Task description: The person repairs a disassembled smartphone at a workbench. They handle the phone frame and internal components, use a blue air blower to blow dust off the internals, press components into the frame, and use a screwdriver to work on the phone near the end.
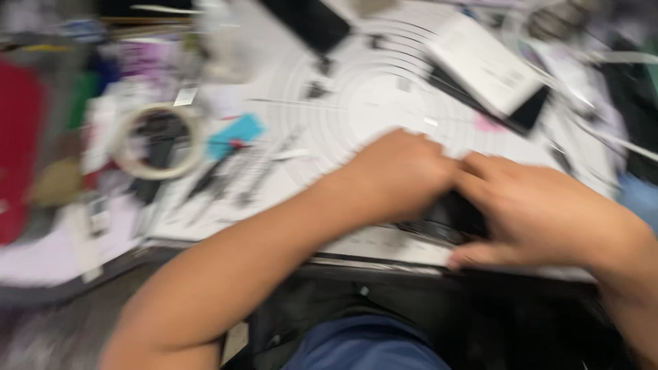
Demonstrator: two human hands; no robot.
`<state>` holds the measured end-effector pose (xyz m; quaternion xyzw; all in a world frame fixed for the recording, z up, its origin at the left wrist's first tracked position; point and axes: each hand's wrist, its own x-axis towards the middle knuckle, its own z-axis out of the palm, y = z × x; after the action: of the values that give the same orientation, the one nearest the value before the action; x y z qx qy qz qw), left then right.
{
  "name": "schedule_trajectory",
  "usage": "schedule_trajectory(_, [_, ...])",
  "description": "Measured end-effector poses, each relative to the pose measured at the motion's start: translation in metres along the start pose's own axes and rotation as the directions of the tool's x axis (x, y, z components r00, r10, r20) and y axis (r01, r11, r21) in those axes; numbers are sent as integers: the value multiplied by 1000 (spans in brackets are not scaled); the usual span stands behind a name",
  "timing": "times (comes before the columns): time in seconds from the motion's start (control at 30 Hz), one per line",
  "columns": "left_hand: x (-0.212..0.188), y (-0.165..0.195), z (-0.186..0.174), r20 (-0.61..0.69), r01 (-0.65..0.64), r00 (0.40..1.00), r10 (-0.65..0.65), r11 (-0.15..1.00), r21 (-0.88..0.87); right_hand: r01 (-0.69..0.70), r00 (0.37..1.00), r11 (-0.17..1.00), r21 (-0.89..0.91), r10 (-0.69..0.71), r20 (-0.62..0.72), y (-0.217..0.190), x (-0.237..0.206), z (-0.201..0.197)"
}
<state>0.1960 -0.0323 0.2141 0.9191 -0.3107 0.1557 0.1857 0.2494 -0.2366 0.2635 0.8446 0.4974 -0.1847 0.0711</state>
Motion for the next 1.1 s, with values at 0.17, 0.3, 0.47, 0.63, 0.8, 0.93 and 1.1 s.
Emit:
schedule_trajectory(0.17, [0, 0, -3, 40, 50, 998, -50, 999, 10, -122, 992, 974, -189, 127, 16, -4, 22, 25])
schedule_trajectory(0.3, [-1, 0, -5, -7, 38, 999, -38, 999, -13, -204, 966, 946, -250, 237, 107, -7, 29, 27])
schedule_trajectory(0.47, [-1, -2, -1, 44, 45, 998, -44, 999, -17, -214, 926, 926, -311, 293, 237, -10, 30, 15])
schedule_trajectory(0.63, [0, -2, -1, 13, 49, 999, -49, 999, -7, -222, 914, 932, -286, 301, 273, -18, 33, 10])
schedule_trajectory(0.8, [0, -3, -6, -9, 70, 997, -70, 997, -40, -265, 893, 922, -282, 345, 290, -22, 34, 11])
schedule_trajectory(0.93, [-4, -9, -15, -114, 64, 991, -69, 997, -50, -7, 983, 1000, -14, 4, -184, -15, 21, 11])
schedule_trajectory(1.1, [-8, -17, -31, -147, 47, 987, -61, 994, -100, 199, 923, 965, 169, -127, -363, 11, 16, 6])
